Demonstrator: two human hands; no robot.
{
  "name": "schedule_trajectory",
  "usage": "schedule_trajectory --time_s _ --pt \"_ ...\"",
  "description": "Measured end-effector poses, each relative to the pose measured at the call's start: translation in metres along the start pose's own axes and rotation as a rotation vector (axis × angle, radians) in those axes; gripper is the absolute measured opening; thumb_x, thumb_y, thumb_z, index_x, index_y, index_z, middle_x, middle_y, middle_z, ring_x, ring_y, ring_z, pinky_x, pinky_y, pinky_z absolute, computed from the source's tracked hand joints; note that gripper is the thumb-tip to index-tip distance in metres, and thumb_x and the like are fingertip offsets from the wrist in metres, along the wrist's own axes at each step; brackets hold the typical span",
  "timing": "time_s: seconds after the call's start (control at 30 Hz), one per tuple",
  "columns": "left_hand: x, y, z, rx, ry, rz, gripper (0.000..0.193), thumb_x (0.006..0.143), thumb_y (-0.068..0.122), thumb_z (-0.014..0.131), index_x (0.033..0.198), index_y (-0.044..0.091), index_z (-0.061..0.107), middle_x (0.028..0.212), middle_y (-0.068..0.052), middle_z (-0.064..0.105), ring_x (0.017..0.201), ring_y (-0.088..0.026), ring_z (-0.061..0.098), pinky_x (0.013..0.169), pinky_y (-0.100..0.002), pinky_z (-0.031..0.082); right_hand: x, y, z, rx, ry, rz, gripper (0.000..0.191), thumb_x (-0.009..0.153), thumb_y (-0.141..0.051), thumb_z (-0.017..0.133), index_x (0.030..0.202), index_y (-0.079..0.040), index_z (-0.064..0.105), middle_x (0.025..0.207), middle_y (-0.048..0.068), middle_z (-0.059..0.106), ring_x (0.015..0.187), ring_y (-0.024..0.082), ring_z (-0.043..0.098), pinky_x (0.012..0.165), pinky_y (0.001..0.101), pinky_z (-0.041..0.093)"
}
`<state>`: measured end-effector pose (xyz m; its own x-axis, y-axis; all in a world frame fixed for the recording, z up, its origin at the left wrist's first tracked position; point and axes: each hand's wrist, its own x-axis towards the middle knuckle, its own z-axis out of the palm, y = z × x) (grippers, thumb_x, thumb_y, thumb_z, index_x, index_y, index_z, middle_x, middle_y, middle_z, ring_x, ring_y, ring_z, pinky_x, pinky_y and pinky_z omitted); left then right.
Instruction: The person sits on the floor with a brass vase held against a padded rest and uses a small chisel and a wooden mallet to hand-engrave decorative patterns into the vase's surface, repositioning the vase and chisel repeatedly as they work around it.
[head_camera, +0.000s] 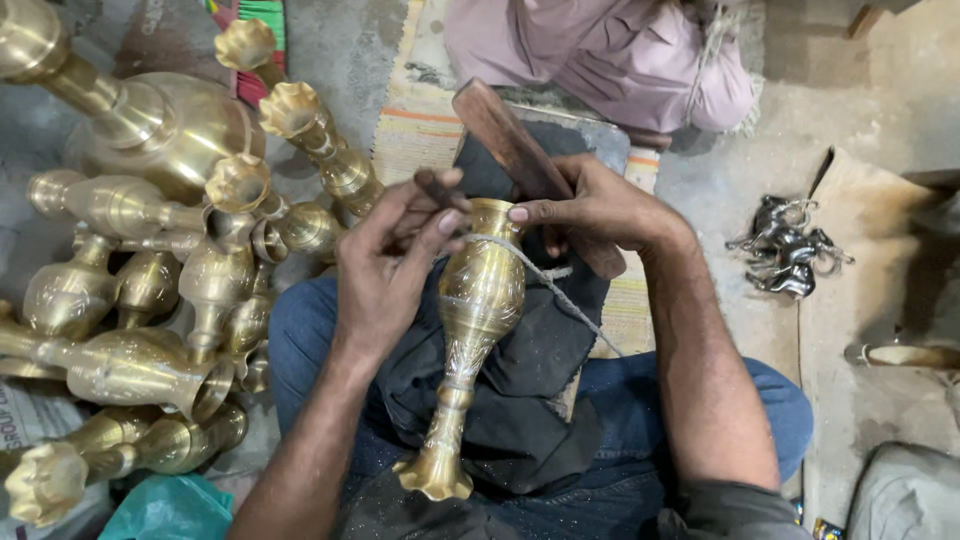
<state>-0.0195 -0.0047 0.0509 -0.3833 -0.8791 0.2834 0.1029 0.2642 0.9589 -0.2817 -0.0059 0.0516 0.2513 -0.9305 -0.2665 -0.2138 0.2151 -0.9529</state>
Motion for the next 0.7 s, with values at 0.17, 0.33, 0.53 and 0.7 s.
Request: schedule_trajectory --time_s 0.17,0.33,0.53,0.7 --pt "0.033 -0.011 0.014 -0.263 -0.083 -0.038 0.039 0.101 0.005 0.068 0.139 0.005 0.059 0.114 -0.008 0.074 0.097 -0.014 0.075 0.086 -0.028 0.066 -0.012 -0.011 -0.011 -0.184 0.285 0.086 0.043 0.083 -0.036 0.081 0.100 0.000 0.067 0.078 0.006 0.073 0.057 0.012 0.067 0.048 0.0287 0.052" --pt "0.037 -0.025 0.025 0.008 -0.124 0.187 0.040 0.099 0.003 0.077 0.137 0.005 0.066 0.110 -0.007 0.078 0.101 -0.012 0.076 0.091 -0.026 0.065 -0.033 -0.025 -0.022 -0.694 0.562 -0.394 0.049 0.091 -0.027 0.083 0.119 0.006 0.061 0.100 0.018 0.071 0.087 0.027 0.070 0.074 0.0388 0.055" --pt "0.037 -0.026 0.023 0.291 -0.182 0.456 0.035 0.094 0.008 0.083 0.126 0.008 0.069 0.109 -0.007 0.075 0.095 -0.015 0.077 0.081 -0.027 0.067 -0.059 -0.067 -0.025 -1.158 0.621 -0.547 0.038 0.094 -0.009 0.078 0.129 -0.004 0.063 0.112 0.015 0.071 0.104 0.035 0.070 0.092 0.0455 0.054" --pt "0.040 -0.023 0.021 0.194 -0.214 0.435 0.032 0.100 0.007 0.079 0.130 0.004 0.067 0.113 -0.006 0.075 0.103 -0.017 0.079 0.084 -0.029 0.068 -0.077 -0.079 -0.001 -1.466 0.743 -0.588 0.041 0.081 -0.013 0.084 0.118 -0.006 0.067 0.102 0.013 0.069 0.095 0.035 0.065 0.078 0.0467 0.047"
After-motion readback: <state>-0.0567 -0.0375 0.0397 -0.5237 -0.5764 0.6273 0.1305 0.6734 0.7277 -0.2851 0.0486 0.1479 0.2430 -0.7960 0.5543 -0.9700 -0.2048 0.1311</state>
